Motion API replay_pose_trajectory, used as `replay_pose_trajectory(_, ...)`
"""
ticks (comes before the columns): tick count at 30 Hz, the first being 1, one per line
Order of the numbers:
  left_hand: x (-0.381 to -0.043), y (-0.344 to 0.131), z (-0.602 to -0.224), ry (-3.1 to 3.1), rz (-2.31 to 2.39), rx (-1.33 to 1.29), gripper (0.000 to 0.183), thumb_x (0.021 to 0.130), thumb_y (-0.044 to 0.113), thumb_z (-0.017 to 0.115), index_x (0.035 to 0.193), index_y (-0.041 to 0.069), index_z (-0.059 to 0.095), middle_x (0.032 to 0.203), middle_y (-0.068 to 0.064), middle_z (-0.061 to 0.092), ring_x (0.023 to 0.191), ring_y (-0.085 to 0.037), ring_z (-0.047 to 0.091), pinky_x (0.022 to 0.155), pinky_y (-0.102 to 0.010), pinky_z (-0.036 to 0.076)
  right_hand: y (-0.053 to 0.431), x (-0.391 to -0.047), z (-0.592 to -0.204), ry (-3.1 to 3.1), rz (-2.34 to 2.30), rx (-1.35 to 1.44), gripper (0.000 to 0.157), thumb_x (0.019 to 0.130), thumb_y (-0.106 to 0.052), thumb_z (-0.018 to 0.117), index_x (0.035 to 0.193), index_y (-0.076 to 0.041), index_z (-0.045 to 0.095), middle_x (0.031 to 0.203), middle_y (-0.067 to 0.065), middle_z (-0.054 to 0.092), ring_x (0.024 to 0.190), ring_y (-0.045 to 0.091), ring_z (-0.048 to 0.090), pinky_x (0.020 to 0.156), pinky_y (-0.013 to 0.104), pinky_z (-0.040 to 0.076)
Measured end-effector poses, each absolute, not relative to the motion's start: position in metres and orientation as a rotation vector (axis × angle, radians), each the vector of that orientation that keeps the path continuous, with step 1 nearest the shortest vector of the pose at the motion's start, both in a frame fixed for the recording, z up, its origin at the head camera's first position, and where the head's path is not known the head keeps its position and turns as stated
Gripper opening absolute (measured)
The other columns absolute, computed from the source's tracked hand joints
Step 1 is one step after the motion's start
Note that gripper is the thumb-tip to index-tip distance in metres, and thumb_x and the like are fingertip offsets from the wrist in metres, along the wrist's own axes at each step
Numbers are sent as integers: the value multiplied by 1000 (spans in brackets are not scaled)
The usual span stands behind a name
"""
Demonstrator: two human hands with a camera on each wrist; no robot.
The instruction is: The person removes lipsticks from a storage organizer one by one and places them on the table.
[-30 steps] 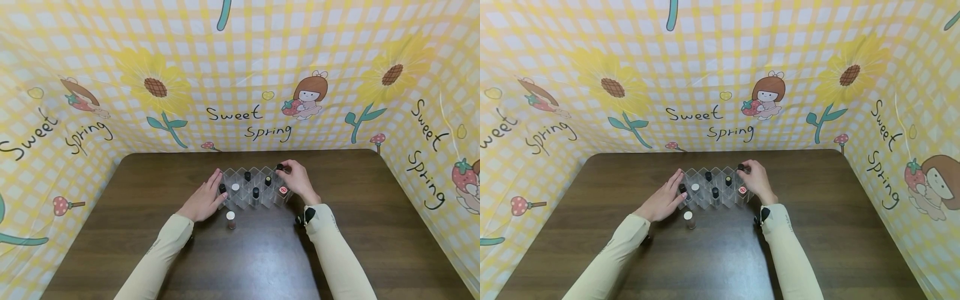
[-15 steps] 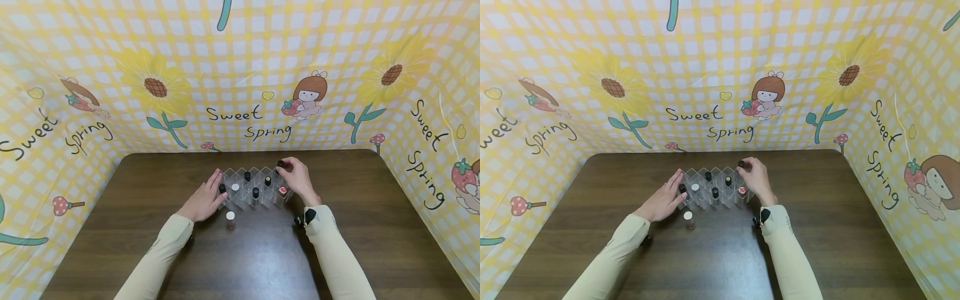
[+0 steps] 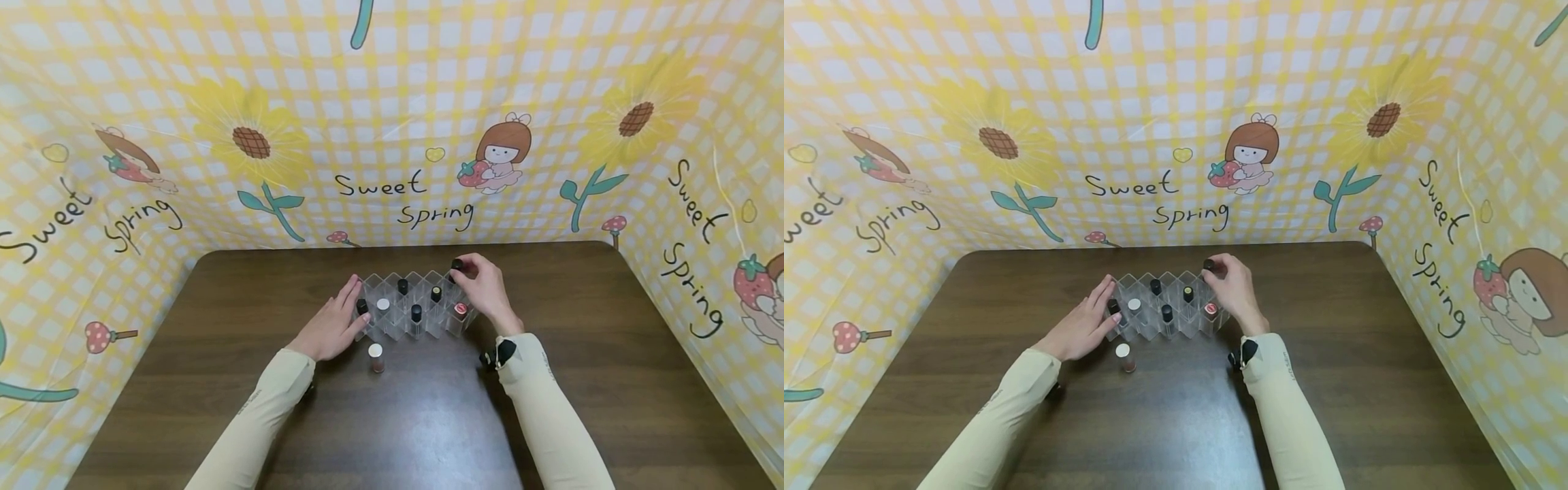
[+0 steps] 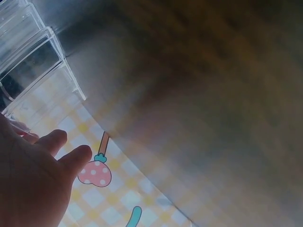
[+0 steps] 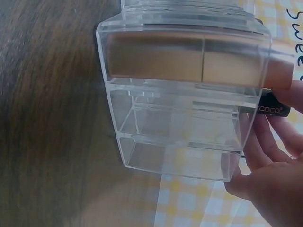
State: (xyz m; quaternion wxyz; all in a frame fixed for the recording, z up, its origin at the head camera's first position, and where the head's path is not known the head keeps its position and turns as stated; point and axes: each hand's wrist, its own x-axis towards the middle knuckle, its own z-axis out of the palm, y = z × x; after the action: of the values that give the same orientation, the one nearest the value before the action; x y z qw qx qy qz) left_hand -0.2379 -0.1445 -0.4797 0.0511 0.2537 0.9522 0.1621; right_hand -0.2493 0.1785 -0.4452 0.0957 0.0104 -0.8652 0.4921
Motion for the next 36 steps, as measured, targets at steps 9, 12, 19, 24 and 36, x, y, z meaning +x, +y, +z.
replay_pose_trajectory(9,-238,-144,-479,2905,508,791,76,101,58,23,156,8,8,165,-5,-3,150,-26,15,118,-55,22,177,-249,-441,-2514,1483,24,24,90,-17,68,110,-4,64,106,15,68,98,28,65,89,41,52)
replay_pose_trajectory(12,-238,-144,-479,2904,503,790,76,101,58,22,156,8,7,165,-5,-3,150,-25,15,118,-54,22,177,-249,-439,-2504,1478,23,24,90,-17,68,110,-4,64,106,16,68,97,27,65,88,40,52)
replay_pose_trajectory(19,-238,-145,-480,2902,502,788,76,101,58,22,156,8,7,165,-6,-2,150,-24,15,118,-54,22,177,-247,-434,-2469,1483,41,25,90,-16,67,111,-4,64,103,16,68,94,27,64,86,38,51)
replay_pose_trajectory(24,-238,-145,-480,2908,512,789,76,101,58,23,156,8,8,165,-7,-1,150,-25,16,117,-55,22,177,-247,-432,-2454,1489,32,24,90,-17,68,110,-5,64,102,15,68,93,26,63,85,37,51)
replay_pose_trajectory(36,-238,-146,-481,2902,512,785,76,100,59,22,156,9,6,165,-6,-2,150,-23,15,118,-53,22,178,-244,-427,-2386,1499,14,26,89,-19,69,110,-5,63,102,15,68,92,24,64,83,32,50)
